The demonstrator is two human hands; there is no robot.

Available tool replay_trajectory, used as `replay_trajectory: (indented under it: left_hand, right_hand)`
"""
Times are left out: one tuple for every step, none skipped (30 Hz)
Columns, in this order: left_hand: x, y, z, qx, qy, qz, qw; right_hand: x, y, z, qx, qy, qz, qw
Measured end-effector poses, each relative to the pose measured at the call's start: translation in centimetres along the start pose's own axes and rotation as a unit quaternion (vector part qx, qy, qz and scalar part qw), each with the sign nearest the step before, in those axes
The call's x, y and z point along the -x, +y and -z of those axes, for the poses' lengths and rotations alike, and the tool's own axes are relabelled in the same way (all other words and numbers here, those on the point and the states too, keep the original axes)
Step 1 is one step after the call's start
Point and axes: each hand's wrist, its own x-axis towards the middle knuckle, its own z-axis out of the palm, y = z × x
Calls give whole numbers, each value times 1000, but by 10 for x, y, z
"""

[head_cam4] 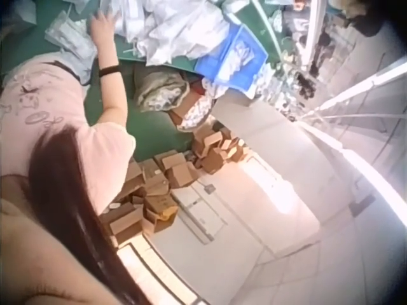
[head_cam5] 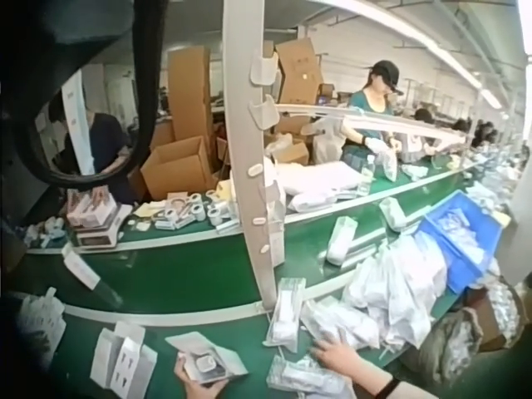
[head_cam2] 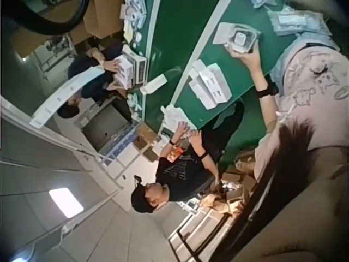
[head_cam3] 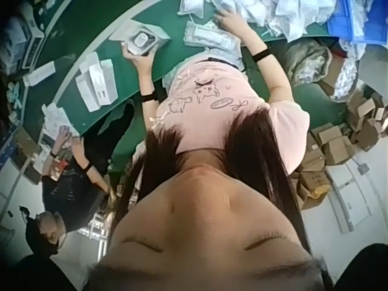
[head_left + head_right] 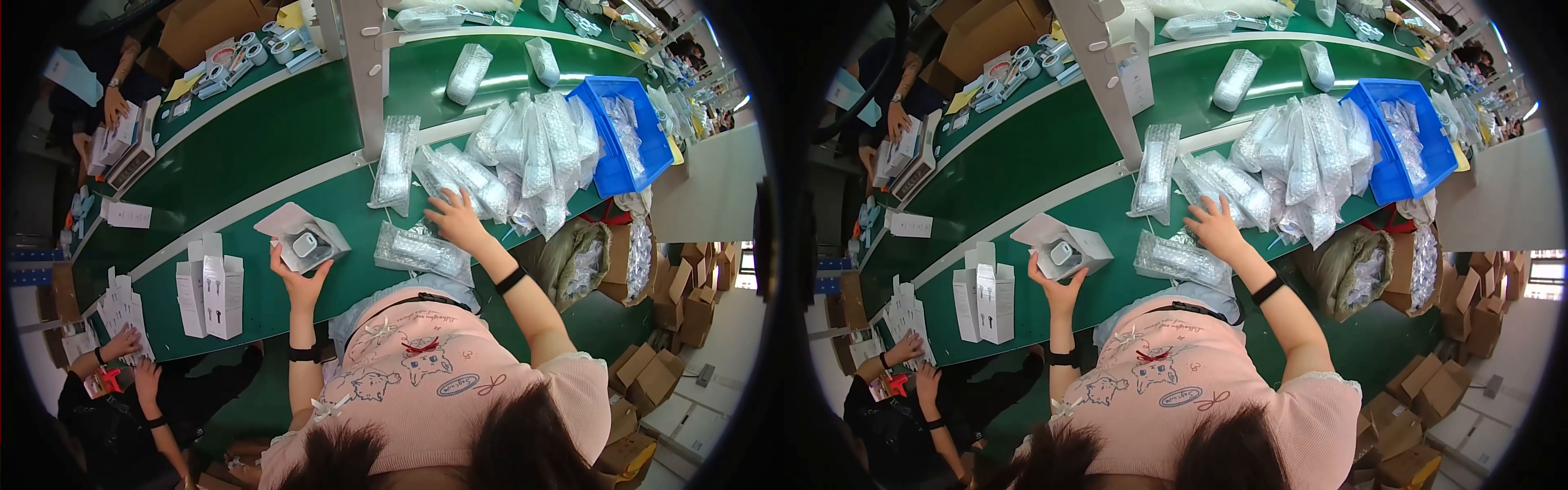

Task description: The person packages items by hand by picking up a box, inserting a small component, and then placing a bubble-wrapped object inside. They set the box aside and repeat the process, occasionally reaching into a blue bin to retrieve more components.

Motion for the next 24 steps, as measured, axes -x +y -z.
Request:
replay_trajectory:
  left_hand:
    - [-1, 1, -1, 5, -3, 0, 1000]
    - [-3, 1, -2, 9, -5, 0, 1000]
    - [-4, 1, -3, 15, -8, 0, 1000]
    - [-4, 0, -2, 19, -11, -2, 1000]
    - [-3, -2, 1, 9, -7, 0, 1000]
    - [-2, -3, 3, -1, -4, 2, 1000]
    - [-1, -4, 4, -10, -3, 4, 1000]
    - [-1, -5, 3, -5, -7, 1, 1000]
    - [-2, -6, 1, -5, -11, -1, 1000]
    - [-2, -6, 2, -7, -10, -1, 1000]
    - [-2, -5, 3, -10, -9, 0, 1000]
    - [0, -5, 3, -7, -10, -1, 1000]
    - [0, -6, 4, -13, -10, 1, 1000]
    - [1, -6, 5, -19, -9, 3, 1000]
    - [-1, -6, 4, -25, -9, 4, 1000]
    - [-3, -5, 4, -24, -10, 2, 1000]
    - [-5, -3, 3, -15, -13, -5, 1000]
    - [-8, -1, 2, -7, -15, -11, 1000]
    - [-10, 2, 2, 0, -17, -17, 1000]
    - [-12, 5, 2, -1, -16, -17, 1000]
    - [-14, 9, 2, 24, -11, -24, 999]
    - [-15, 14, 3, 49, -5, -31, 998]
    - [-16, 18, 4, 73, 3, -37, 997]
    - [-18, 23, 6, 69, 7, -36, 997]
  right_hand:
    - [-1, 5, -11, 16, -21, 30, 999]
    - [-5, 6, -16, 32, -43, 60, 997]
    - [-6, 7, -20, 48, -64, 90, 993]
    - [-5, 9, -23, 51, -64, 85, 993]
    - [-8, 7, -23, 54, -74, 97, 991]
    - [-10, 7, -23, 57, -84, 107, 989]
    - [-10, 8, -21, 59, -94, 117, 987]
    - [-6, 12, -19, 62, -94, 110, 987]
    - [1, 18, -15, -3, -7, 32, 999]
    - [7, 24, -12, -68, 81, -42, 993]
    - [14, 30, -9, -133, 168, -115, 970]
    - [26, 37, -5, -139, 195, -235, 942]
    - [42, 45, -1, -144, 219, -352, 899]
    - [60, 56, 2, -114, 210, -379, 894]
    - [79, 68, 3, -84, 202, -407, 887]
    - [95, 77, 0, -84, 203, -409, 886]
    - [111, 85, -3, 1, 205, -380, 902]
    - [118, 88, -4, 84, 203, -348, 911]
    - [121, 91, -7, 84, 204, -349, 911]
    - [120, 92, -7, 116, 178, -345, 914]
    - [118, 94, -7, 147, 153, -340, 916]
    - [116, 95, -8, 178, 127, -333, 917]
    - [116, 98, -9, 175, 128, -329, 919]
    - [119, 102, -9, 165, 130, -330, 920]
